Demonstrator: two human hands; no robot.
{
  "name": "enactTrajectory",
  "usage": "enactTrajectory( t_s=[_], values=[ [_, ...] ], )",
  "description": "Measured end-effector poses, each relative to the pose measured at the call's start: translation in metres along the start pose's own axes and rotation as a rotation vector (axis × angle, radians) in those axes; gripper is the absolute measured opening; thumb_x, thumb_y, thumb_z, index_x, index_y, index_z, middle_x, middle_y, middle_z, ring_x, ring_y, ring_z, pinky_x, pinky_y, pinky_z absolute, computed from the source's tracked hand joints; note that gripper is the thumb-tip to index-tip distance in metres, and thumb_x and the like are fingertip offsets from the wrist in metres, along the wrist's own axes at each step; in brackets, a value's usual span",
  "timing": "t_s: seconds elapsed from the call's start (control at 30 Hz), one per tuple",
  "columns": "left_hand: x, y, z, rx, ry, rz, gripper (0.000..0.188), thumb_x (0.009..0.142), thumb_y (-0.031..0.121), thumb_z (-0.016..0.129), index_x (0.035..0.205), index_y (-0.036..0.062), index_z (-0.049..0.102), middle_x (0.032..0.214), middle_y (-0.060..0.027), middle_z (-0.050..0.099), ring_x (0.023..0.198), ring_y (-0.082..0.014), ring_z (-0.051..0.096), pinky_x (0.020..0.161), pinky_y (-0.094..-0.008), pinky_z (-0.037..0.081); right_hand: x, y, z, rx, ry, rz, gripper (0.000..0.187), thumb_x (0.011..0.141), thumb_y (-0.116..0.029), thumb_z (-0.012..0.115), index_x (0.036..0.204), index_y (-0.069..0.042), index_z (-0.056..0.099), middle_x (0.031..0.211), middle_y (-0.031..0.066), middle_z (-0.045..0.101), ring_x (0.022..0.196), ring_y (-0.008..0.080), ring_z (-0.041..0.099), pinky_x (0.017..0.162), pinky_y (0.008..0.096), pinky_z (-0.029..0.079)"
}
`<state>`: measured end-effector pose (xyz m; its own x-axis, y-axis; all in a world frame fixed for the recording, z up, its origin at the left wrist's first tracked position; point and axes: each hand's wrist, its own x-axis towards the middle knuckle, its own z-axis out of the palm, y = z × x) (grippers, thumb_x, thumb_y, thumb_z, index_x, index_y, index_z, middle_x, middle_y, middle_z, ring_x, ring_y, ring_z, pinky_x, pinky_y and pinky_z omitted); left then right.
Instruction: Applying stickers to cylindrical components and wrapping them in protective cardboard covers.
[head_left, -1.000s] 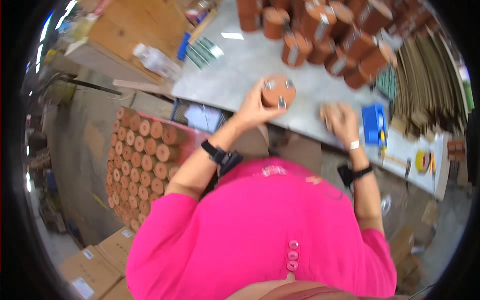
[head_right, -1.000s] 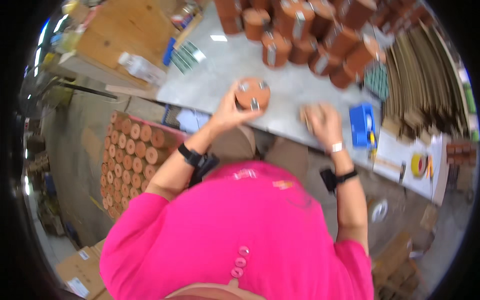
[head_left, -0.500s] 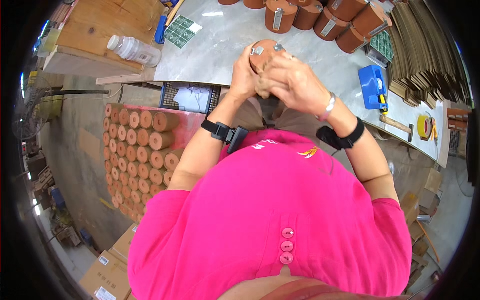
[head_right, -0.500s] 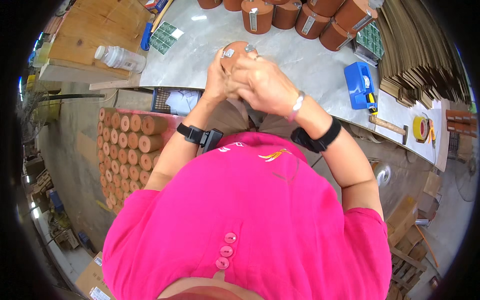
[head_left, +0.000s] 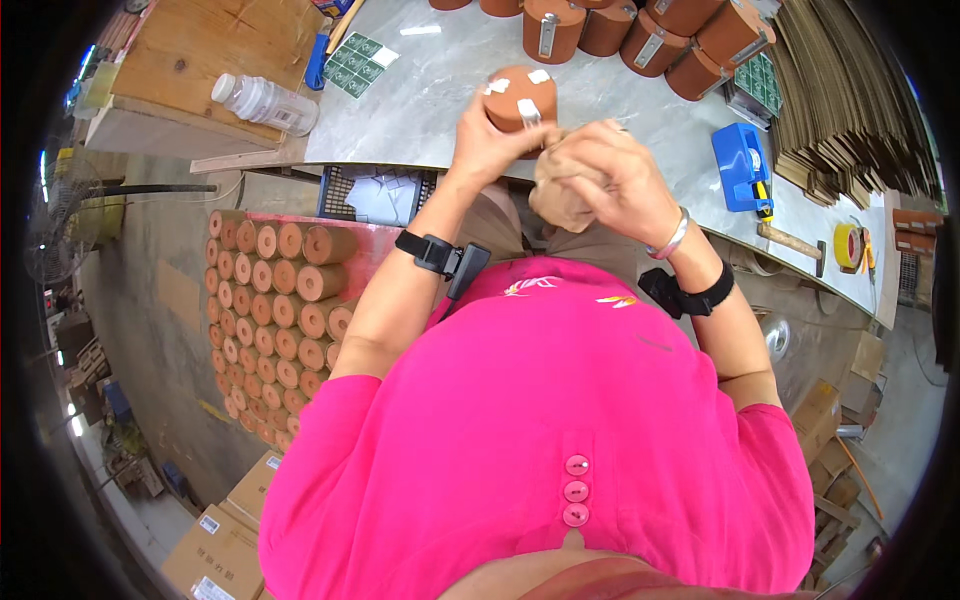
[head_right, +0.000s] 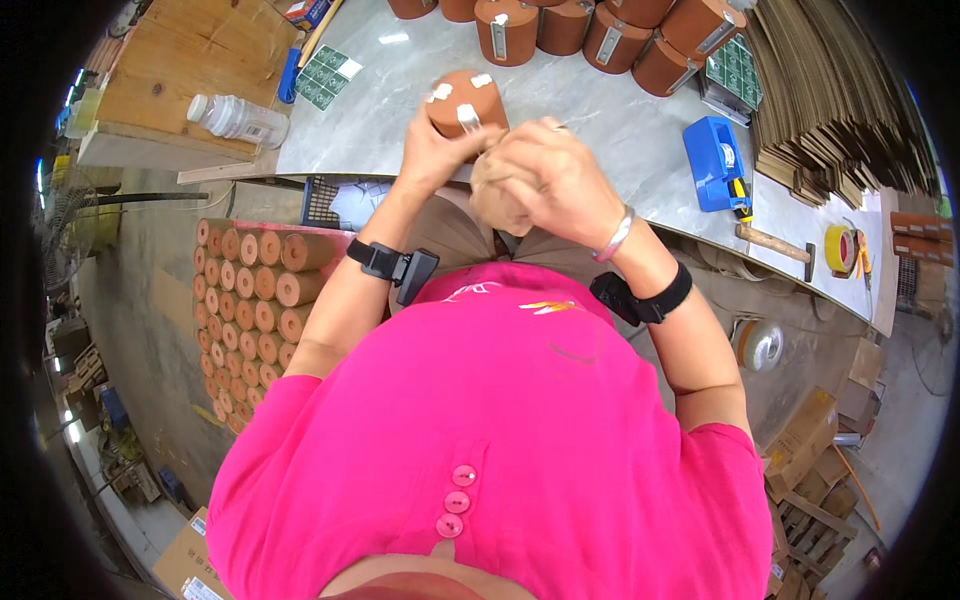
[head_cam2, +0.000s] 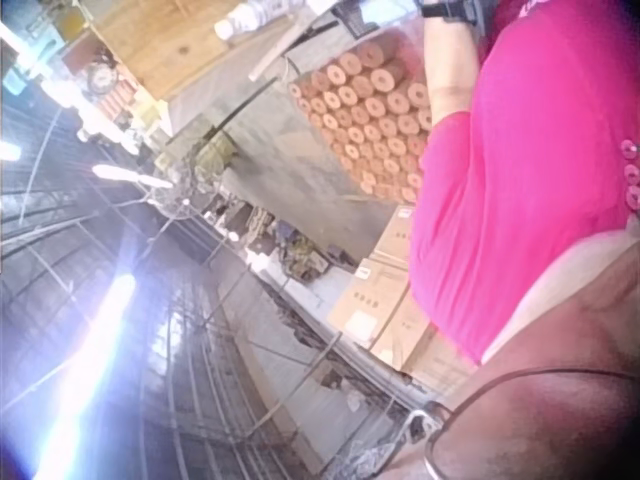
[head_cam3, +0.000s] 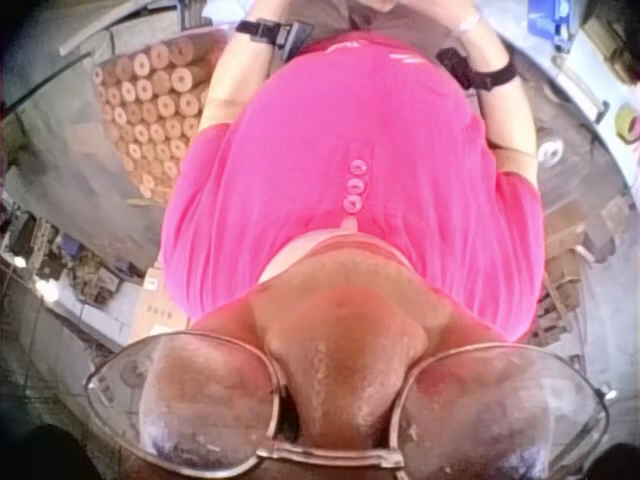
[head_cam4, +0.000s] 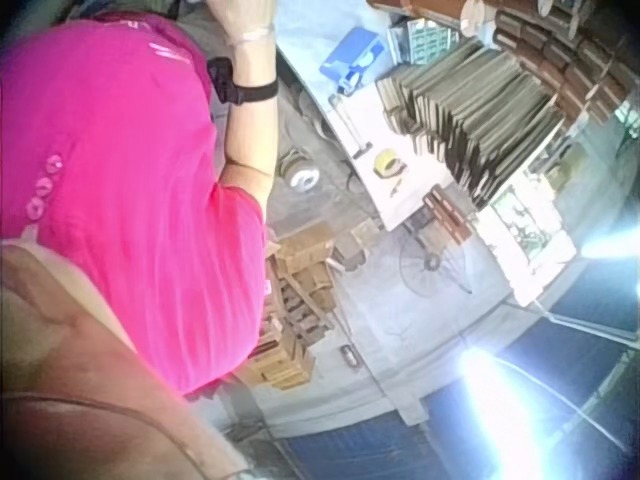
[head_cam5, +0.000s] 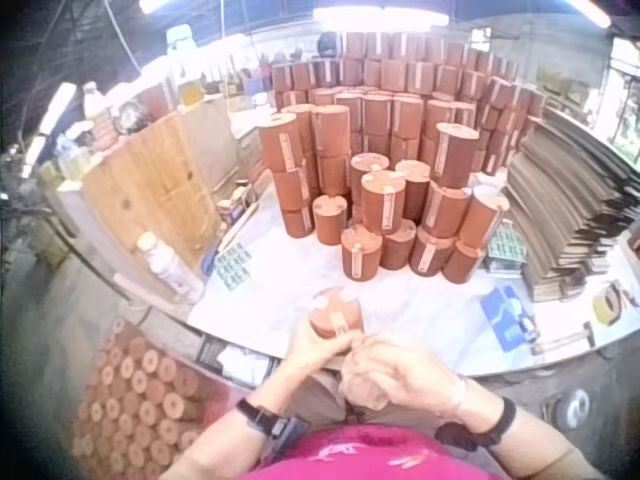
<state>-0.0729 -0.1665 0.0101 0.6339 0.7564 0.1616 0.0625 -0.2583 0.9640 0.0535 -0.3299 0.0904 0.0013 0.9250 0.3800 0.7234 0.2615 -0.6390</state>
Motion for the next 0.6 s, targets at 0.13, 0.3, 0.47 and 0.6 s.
enactTrajectory(
  t_s=[0.13, 0.3, 0.47, 0.6],
  values=[
    [0.005, 0.033, -0.003, -1.000, 0.014, -0.537, 0.073, 0.086, 0.057, 0.069, 0.135, 0.0070, 0.048, 0.130, -0.0134, 0.058, 0.116, -0.0249, 0.060, 0.099, -0.0429, 0.051, -0.010, 0.014, -0.006, -0.109, 0.384, 0.104, 0.021, 0.080, -0.007, 0.069, 0.100, -0.010, 0.073, 0.103, 0.0109, 0.069, 0.095, 0.0310, 0.062, 0.087, 0.0394, 0.047],
    [0.006, 0.044, -0.001, -1.185, -0.103, -0.704, 0.076, 0.090, 0.070, 0.052, 0.138, 0.0114, 0.045, 0.137, -0.0123, 0.052, 0.124, -0.0293, 0.055, 0.103, -0.0532, 0.047, 0.037, 0.002, -0.006, -0.199, 0.633, -0.070, 0.025, 0.077, -0.003, 0.069, 0.102, -0.006, 0.072, 0.110, 0.0085, 0.070, 0.106, 0.0307, 0.061, 0.092, 0.0395, 0.048],
    [0.013, 0.040, -0.001, -1.354, -0.218, -0.723, 0.062, 0.098, 0.063, 0.038, 0.133, 0.0150, 0.053, 0.134, -0.0083, 0.056, 0.124, -0.0274, 0.055, 0.103, -0.0507, 0.047, 0.063, 0.003, 0.036, -0.185, 0.570, -0.238, 0.025, 0.077, -0.001, 0.068, 0.101, -0.005, 0.070, 0.120, 0.0103, 0.067, 0.118, 0.0341, 0.059, 0.099, 0.0415, 0.049],
    [0.001, 0.030, -0.003, -1.610, -0.366, -0.734, 0.058, 0.099, 0.059, 0.034, 0.132, 0.0158, 0.054, 0.128, -0.0067, 0.061, 0.118, -0.0227, 0.061, 0.101, -0.0442, 0.050, 0.047, 0.005, 0.035, -0.167, 0.520, -0.306, 0.023, 0.077, -0.002, 0.069, 0.100, -0.004, 0.070, 0.116, 0.0109, 0.068, 0.112, 0.0356, 0.063, 0.098, 0.0431, 0.050]
  ],
)
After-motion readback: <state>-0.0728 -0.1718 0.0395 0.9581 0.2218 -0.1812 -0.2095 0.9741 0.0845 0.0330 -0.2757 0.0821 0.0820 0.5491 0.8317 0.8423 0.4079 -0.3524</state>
